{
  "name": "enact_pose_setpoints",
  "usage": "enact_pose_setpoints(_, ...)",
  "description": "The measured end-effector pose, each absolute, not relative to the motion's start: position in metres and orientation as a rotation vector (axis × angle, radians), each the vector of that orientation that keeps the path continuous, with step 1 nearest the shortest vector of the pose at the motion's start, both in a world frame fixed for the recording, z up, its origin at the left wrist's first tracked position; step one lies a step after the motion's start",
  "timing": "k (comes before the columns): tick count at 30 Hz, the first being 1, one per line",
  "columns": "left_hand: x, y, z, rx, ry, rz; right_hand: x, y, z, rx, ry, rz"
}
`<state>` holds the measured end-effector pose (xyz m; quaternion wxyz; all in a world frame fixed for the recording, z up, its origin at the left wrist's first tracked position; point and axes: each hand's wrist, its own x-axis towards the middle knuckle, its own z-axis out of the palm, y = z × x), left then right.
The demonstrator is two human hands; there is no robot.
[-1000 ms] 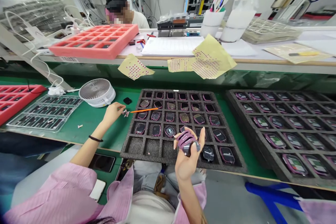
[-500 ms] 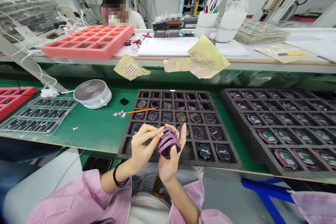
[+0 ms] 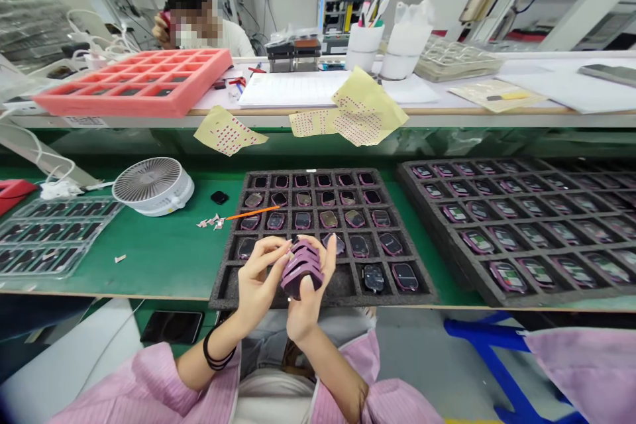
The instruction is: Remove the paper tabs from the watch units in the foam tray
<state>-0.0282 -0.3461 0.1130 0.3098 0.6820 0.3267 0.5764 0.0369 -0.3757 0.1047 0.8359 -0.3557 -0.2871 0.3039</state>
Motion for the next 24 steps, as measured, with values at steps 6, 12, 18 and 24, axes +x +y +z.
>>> enact_pose_setpoints(6, -0.036, -0.342, 0.112, 1.720, 0.872, 1.543, 0.035, -0.376, 0.094, -0.867, -0.732, 0.570)
enact_pose_setpoints(12, -0.042, -0.338, 0.125, 1.648, 0.821, 1.433, 0.034, -0.376, 0.088, -0.874, -0.829, 0.523)
enact_pose_setpoints(18, -0.035, -0.341, 0.105, 1.712, 0.852, 1.586, 0.031, -0.375, 0.090, -0.859, -0.732, 0.553)
enact_pose_setpoints(24, -0.030, -0.343, 0.089, 1.887, 0.840, 1.717, 0.029, -0.373, 0.098, -0.834, -0.579, 0.628)
